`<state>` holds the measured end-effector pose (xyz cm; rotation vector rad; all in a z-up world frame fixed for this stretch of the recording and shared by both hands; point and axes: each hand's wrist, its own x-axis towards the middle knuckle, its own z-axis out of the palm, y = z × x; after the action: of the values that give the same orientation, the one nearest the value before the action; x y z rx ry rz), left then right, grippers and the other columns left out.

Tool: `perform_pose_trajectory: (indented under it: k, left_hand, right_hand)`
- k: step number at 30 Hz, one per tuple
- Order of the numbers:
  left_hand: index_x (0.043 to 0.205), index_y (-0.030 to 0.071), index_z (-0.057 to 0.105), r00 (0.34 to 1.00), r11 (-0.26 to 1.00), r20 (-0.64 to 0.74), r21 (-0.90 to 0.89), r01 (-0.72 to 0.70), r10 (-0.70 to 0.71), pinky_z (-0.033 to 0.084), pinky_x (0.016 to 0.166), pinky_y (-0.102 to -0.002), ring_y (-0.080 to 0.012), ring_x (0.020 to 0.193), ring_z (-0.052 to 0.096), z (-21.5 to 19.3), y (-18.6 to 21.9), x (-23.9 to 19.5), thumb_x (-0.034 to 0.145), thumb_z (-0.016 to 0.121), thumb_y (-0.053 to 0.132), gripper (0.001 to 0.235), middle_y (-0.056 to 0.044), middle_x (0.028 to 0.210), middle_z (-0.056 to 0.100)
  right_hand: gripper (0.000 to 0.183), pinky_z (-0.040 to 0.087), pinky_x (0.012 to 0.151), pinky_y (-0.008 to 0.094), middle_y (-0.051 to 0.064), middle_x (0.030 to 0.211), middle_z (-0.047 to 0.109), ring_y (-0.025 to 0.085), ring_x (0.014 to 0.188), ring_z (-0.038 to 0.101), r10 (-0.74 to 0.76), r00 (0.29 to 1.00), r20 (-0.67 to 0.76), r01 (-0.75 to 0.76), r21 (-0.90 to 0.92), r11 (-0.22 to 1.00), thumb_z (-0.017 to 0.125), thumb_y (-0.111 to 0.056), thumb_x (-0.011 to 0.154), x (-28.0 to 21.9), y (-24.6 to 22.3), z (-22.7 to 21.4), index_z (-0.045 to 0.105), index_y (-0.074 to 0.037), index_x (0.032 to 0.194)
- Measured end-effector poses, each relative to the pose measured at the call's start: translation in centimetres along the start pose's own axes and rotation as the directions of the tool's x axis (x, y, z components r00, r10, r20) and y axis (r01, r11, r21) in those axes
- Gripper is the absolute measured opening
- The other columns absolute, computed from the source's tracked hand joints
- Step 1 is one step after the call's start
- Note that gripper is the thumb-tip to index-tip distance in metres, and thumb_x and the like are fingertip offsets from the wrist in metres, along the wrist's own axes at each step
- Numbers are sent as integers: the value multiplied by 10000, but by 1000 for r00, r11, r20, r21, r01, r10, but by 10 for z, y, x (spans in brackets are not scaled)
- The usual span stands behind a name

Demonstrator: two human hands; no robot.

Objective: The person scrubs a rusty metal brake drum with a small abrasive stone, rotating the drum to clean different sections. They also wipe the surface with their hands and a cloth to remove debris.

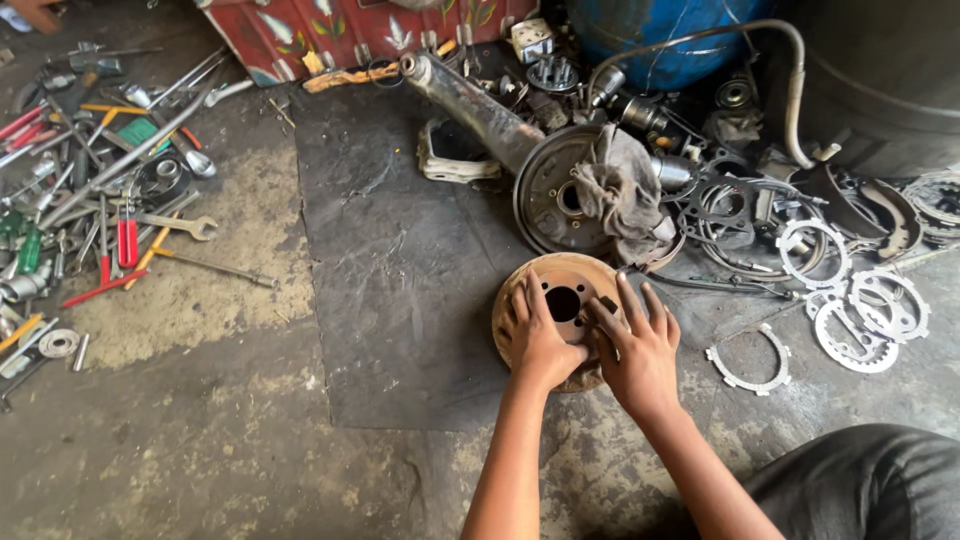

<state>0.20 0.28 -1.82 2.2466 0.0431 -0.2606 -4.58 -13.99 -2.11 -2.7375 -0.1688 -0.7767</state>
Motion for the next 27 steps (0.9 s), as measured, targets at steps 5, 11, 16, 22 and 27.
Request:
perform_pose_trajectory:
  k: [5,11,16,22,27]
  left_hand:
    - [1616,165,-22,998,998,-38,-11,-58,57,141,1230,-566,-452,1539,93,2,-4,0,555,987,387,1481,-176,1682,91]
    - [1629,183,-9,1000,999,-3,45,-5,5,166,1223,-555,-450,1534,106,4,-3,2,544,993,406,1493,-155,1695,81]
    - [1649,179,19,997,996,-42,59,-67,70,234,1198,-555,-468,1526,123,8,-8,4,585,969,393,1442,-196,1697,62]
    - [1635,225,0,998,992,38,113,49,-53,205,1217,-574,-462,1529,118,-1,4,2,579,961,507,1456,-132,1694,87]
    - [1638,224,-17,1000,990,21,141,-5,2,175,1212,-570,-463,1529,77,3,1,6,575,971,452,1469,-153,1703,43]
  right_hand:
    - [347,430,1019,465,125,1326,616,334,1220,543,169,985,-31,-167,55,984,680,-179,937,-22,2,8,716,-184,1281]
    - [441,363,1061,515,195,1496,442,409,1316,431,214,973,83,-219,56,974,633,-257,962,-39,7,11,648,-146,1389]
    - [546,198,1157,555,187,1714,160,451,1475,242,208,960,187,-234,124,964,547,-382,964,-6,31,39,554,-159,1462]
    - [595,123,1181,575,131,1696,198,409,1515,228,92,962,256,-124,111,986,566,-444,965,-17,53,30,544,-156,1486]
    - [561,118,1193,574,132,1708,201,418,1517,215,130,964,231,-154,91,984,561,-403,961,-18,51,39,543,-215,1489]
